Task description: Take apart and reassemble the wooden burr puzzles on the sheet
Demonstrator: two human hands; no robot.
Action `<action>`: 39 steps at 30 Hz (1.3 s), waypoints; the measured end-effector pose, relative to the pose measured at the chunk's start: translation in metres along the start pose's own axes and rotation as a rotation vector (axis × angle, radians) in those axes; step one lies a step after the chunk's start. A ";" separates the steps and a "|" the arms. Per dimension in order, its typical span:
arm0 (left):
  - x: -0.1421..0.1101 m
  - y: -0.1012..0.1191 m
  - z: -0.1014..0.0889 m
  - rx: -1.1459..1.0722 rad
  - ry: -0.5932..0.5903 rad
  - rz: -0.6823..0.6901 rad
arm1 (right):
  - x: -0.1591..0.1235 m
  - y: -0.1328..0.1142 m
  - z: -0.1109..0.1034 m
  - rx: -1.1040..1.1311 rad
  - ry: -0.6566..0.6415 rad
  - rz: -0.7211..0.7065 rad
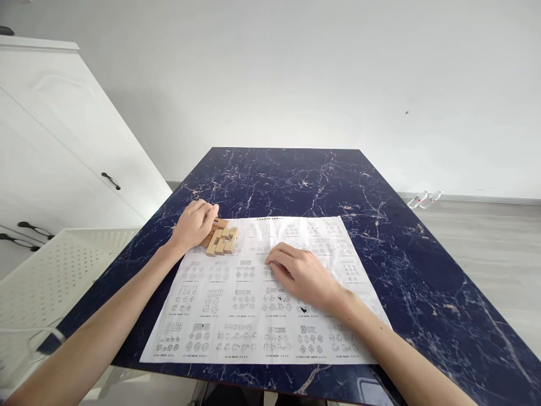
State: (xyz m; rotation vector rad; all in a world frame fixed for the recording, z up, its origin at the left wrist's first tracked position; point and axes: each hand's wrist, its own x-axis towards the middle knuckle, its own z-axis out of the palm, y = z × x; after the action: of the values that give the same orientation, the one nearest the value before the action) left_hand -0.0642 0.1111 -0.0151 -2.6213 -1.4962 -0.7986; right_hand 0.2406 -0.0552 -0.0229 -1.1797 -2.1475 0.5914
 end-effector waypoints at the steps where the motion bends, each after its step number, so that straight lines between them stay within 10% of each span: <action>1: 0.000 -0.001 0.000 0.009 -0.004 -0.008 | 0.000 0.000 0.000 0.000 0.001 -0.001; 39: -0.001 0.001 -0.002 0.204 0.023 -0.185 | 0.000 0.000 0.000 -0.031 -0.001 -0.002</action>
State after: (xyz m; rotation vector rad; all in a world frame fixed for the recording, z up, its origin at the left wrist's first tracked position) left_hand -0.0645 0.1093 -0.0136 -2.3469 -1.7318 -0.6449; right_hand 0.2406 -0.0556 -0.0227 -1.1935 -2.1659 0.5600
